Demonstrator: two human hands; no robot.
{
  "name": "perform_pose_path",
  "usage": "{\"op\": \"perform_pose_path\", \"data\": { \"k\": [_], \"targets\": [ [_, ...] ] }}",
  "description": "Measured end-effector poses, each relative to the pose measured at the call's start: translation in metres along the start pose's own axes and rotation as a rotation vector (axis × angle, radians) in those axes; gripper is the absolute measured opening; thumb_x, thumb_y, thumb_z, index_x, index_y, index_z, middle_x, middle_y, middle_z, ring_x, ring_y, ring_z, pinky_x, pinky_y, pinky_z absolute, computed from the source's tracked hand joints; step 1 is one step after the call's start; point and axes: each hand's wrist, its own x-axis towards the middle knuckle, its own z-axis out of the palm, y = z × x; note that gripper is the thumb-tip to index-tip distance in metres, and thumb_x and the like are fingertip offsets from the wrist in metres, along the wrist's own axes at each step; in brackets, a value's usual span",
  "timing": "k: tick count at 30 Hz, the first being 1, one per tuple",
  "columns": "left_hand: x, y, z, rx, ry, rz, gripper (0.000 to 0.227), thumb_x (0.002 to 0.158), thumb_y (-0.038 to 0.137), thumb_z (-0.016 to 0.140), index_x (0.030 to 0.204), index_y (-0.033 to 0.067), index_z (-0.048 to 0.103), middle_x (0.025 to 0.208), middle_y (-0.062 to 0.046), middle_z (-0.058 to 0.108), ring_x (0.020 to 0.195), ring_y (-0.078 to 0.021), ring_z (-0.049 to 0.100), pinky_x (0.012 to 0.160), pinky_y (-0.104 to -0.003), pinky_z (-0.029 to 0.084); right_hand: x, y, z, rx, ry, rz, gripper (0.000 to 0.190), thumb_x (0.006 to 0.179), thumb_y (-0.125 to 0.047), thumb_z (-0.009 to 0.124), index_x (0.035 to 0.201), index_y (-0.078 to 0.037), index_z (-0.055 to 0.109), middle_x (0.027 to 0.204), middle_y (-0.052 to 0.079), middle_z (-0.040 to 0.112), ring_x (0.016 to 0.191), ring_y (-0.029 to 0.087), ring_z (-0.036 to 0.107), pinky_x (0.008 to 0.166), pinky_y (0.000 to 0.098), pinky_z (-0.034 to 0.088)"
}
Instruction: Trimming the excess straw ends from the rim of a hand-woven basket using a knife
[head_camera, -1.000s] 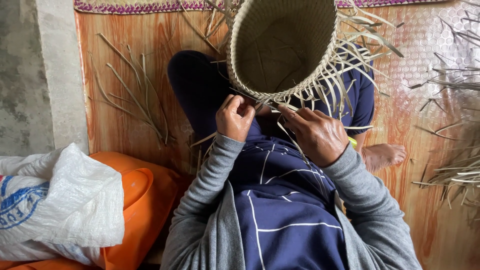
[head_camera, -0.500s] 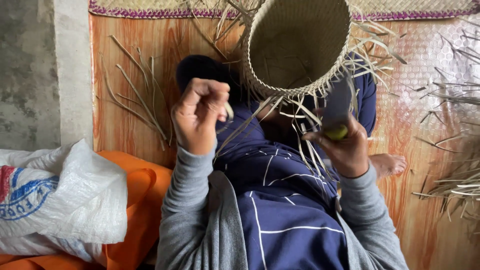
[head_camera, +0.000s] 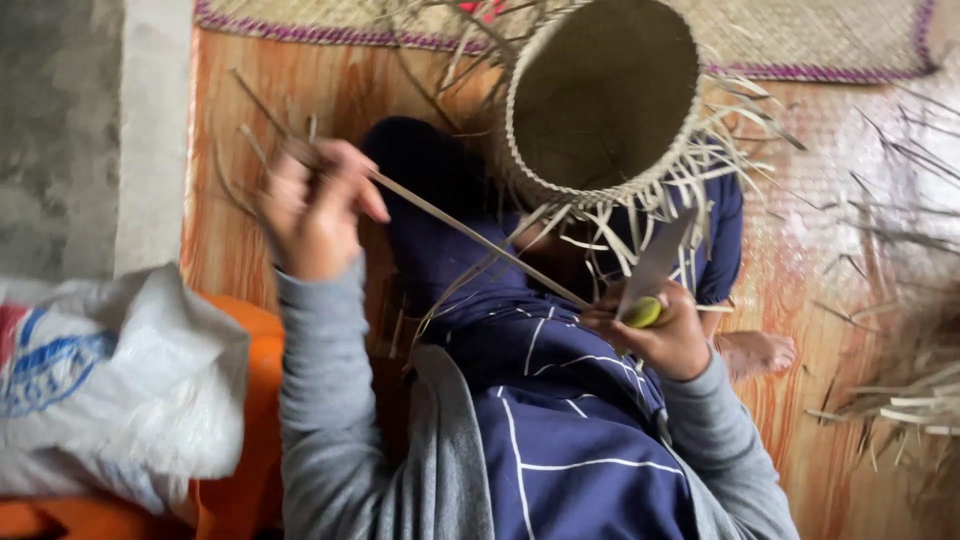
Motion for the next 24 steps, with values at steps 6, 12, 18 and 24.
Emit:
{"op": "perform_pose_path", "data": {
  "k": [6, 12, 18, 24],
  "targets": [
    [0.078, -0.017, -0.161, -0.074, 0.312, 0.520, 0.011, 0.102, 0.006, 0.072, 0.103, 0.0018, 0.062, 0.090, -0.017, 0.065, 0.071, -0.0300, 0.066, 0.063, -0.037, 0.057, -0.009, 0.007, -0.025, -0.207, 0.121, 0.292, 0.016, 0.082, -0.005, 0.080, 0.096, 0.003, 0.075, 0.070, 0.005, 0.068, 0.057, 0.010, 0.058, 0.051, 0.0205, 0.044],
    [0.057, -0.064, -0.168, 0.276, 0.369, 0.845, 0.013, 0.101, -0.012, 0.053, 0.109, -0.0034, 0.058, 0.113, -0.015, 0.064, 0.100, -0.0294, 0.066, 0.103, -0.049, 0.059, -0.009, -0.006, -0.022, -0.176, 0.218, 0.211, 0.009, 0.091, -0.002, 0.076, 0.096, -0.001, 0.069, 0.068, 0.004, 0.061, 0.052, 0.008, 0.051, 0.046, 0.0176, 0.038],
    [-0.033, -0.161, -0.179, 0.821, 0.400, 0.466, 0.011, 0.093, -0.009, 0.063, 0.095, 0.0018, 0.062, 0.107, -0.009, 0.072, 0.094, -0.0236, 0.068, 0.087, -0.034, 0.054, -0.008, -0.008, -0.015, -0.183, 0.174, 0.169, 0.010, 0.091, 0.004, 0.071, 0.100, 0.000, 0.070, 0.069, 0.005, 0.062, 0.052, 0.008, 0.052, 0.047, 0.0181, 0.040],
    [-0.103, -0.222, -0.194, 1.046, 0.333, 0.260, 0.022, 0.091, -0.007, 0.065, 0.108, 0.0067, 0.065, 0.105, -0.009, 0.069, 0.089, -0.0295, 0.068, 0.079, -0.038, 0.054, -0.012, 0.002, -0.022, -0.224, 0.226, 0.226, 0.013, 0.090, -0.001, 0.076, 0.102, -0.002, 0.072, 0.072, 0.003, 0.064, 0.057, 0.008, 0.053, 0.053, 0.0178, 0.041]
  ]
}}
